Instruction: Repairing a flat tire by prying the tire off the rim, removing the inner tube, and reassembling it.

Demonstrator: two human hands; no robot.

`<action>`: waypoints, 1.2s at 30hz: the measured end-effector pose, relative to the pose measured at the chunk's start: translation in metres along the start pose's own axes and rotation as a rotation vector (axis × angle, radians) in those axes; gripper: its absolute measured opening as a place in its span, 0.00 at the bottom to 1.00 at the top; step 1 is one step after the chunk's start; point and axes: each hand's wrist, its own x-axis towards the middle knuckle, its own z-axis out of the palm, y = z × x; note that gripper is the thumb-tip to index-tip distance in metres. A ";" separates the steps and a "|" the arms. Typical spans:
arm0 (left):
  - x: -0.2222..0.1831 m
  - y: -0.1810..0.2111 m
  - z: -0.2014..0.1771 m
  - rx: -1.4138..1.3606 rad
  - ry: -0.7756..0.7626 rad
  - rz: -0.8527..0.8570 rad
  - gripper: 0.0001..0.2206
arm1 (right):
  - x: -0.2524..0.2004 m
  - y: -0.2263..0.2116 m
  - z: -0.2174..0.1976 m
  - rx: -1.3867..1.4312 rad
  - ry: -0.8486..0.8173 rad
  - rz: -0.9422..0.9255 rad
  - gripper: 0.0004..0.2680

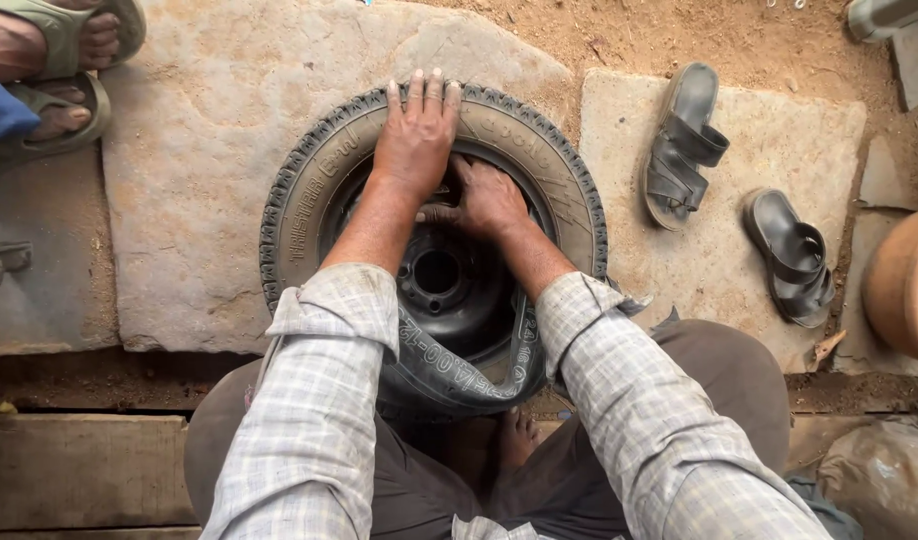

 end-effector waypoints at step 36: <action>-0.018 -0.007 -0.018 -0.127 0.138 -0.018 0.29 | -0.044 0.016 0.085 -0.261 0.600 -0.360 0.15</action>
